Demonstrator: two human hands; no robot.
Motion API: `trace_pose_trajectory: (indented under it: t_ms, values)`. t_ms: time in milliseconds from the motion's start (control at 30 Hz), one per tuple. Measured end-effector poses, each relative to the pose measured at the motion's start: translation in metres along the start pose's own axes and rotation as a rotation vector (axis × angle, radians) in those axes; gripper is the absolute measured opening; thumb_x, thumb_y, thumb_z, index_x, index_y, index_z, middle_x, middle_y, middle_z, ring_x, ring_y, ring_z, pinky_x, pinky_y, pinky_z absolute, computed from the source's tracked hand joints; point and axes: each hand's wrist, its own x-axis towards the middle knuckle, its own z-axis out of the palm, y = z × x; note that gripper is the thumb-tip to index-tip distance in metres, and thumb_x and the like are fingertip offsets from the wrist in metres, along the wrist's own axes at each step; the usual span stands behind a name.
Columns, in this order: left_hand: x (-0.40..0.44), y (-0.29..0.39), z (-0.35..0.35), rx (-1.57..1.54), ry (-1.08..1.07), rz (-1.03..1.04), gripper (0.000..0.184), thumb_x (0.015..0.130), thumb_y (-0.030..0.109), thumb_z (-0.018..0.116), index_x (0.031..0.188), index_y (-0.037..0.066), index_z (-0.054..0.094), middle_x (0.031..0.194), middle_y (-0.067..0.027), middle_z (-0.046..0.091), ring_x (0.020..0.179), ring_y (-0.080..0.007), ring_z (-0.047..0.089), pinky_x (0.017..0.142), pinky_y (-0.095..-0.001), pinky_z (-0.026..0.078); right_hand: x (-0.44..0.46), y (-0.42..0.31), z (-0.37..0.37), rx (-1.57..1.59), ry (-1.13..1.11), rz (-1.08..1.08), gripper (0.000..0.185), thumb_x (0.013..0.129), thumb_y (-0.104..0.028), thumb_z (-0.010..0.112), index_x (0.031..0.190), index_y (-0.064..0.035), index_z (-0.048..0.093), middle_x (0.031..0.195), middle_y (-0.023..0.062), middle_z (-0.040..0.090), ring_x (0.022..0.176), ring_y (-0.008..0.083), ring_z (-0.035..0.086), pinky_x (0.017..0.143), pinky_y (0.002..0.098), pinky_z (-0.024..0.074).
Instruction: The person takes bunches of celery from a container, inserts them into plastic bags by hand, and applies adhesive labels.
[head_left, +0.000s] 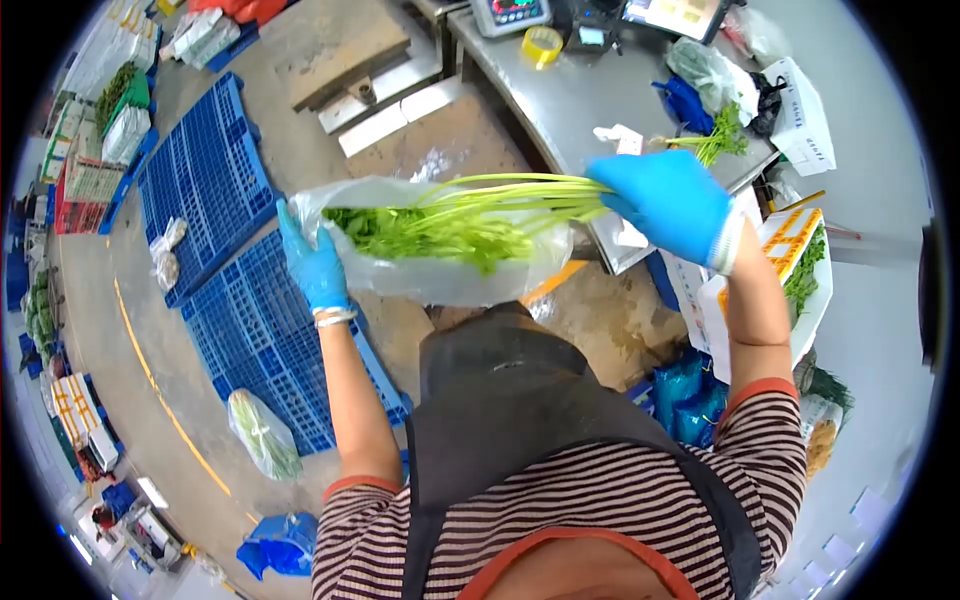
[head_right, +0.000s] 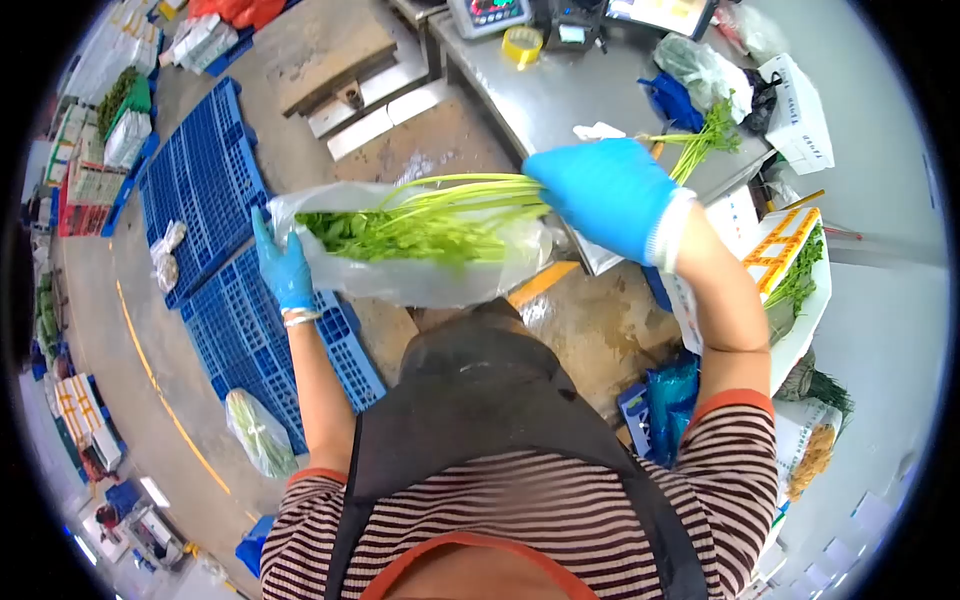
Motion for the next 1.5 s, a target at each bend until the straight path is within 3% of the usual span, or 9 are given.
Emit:
trace_pose_trajectory:
  t_ms: [167,367,567,1000,1167,1333,1400,1433,1500]
  values:
    - [0.003,-0.012,-0.005,-0.136,-0.017,-0.205,0.072,0.082,0.001,0.064,0.147,0.007,0.033,0.137,-0.0219,0.050,0.123,-0.0334,0.052,0.104,-0.0401,0.041,-0.060,0.015,-0.093,-0.088,0.027,0.063,0.032,0.084,-0.009,0.061,0.115,-0.0049,0.061,0.089,0.0175,0.066,0.077,0.0322,0.065,0.069,0.0368,0.0533]
    - [0.004,-0.001,-0.011,0.241,0.082,0.038,0.067,0.082,0.011,0.070,0.141,0.001,0.041,0.130,-0.0240,0.054,0.116,-0.0362,0.055,0.101,-0.0425,0.042,-0.139,0.023,-0.159,0.001,0.069,0.333,0.032,0.091,-0.005,0.058,0.123,-0.0021,0.058,0.085,0.0128,0.065,0.072,0.0210,0.064,0.070,0.0314,0.0534]
    - [0.009,0.017,-0.009,0.235,0.093,0.122,0.061,0.085,0.017,0.070,0.138,0.001,0.046,0.133,-0.0190,0.054,0.122,-0.0322,0.051,0.106,-0.0398,0.037,-0.204,0.023,-0.183,0.173,0.125,0.805,0.032,0.095,-0.007,0.054,0.126,-0.0003,0.056,0.087,0.0080,0.063,0.067,0.0123,0.059,0.050,0.0210,0.0470]
    - [0.015,0.081,0.025,0.218,0.025,0.402,0.051,0.090,0.015,0.060,0.135,-0.005,0.047,0.137,-0.0233,0.050,0.124,-0.0366,0.049,0.106,-0.0410,0.037,-0.483,0.151,-0.210,0.173,0.403,1.285,0.044,0.095,-0.038,0.053,0.127,-0.0074,0.055,0.073,-0.0039,0.059,0.048,0.0002,0.035,0.042,0.0166,0.0274]
    - [-0.014,0.126,0.075,0.329,0.009,0.387,0.050,0.094,0.021,0.055,0.136,-0.004,0.046,0.139,-0.0204,0.049,0.126,-0.0357,0.049,0.105,-0.0416,0.038,-0.620,0.206,-0.153,0.255,0.686,1.483,0.044,0.095,-0.028,0.056,0.131,-0.0037,0.052,0.079,0.0014,0.065,0.051,0.0027,0.041,0.043,0.0179,0.0326]
    - [-0.044,0.156,0.152,0.398,-0.064,0.442,0.053,0.095,0.031,0.057,0.140,0.006,0.046,0.140,-0.0171,0.050,0.124,-0.0341,0.050,0.102,-0.0429,0.041,-0.689,0.258,-0.014,0.404,1.052,1.698,0.028,0.095,-0.020,0.056,0.113,0.0010,0.058,0.091,0.0115,0.069,0.076,0.0213,0.070,0.053,0.0315,0.0520]
    - [-0.061,0.192,0.178,0.403,-0.096,0.480,0.051,0.096,0.033,0.056,0.140,0.009,0.047,0.139,-0.0147,0.050,0.121,-0.0333,0.052,0.100,-0.0442,0.043,-0.765,0.311,0.116,-0.162,0.611,1.619,0.031,0.083,-0.033,0.064,0.105,-0.0115,0.065,0.099,0.0148,0.066,0.083,0.0314,0.066,0.070,0.0417,0.0527]
    - [-0.067,0.210,0.190,0.400,-0.128,0.516,0.051,0.096,0.033,0.055,0.140,0.008,0.046,0.139,-0.0146,0.051,0.121,-0.0332,0.053,0.099,-0.0441,0.043,-0.751,0.318,0.154,-0.484,0.071,1.694,0.033,0.076,-0.039,0.066,0.101,-0.0181,0.068,0.103,0.0165,0.064,0.089,0.0353,0.063,0.080,0.0459,0.0516]
    - [-0.078,0.240,0.206,0.404,-0.179,0.577,0.051,0.097,0.032,0.055,0.140,0.008,0.046,0.139,-0.0143,0.051,0.120,-0.0331,0.053,0.099,-0.0438,0.043,-0.771,0.361,0.287,-0.296,-0.093,1.634,0.033,0.083,-0.037,0.059,0.101,-0.0107,0.067,0.106,0.0187,0.064,0.097,0.0369,0.062,0.082,0.0455,0.0512]
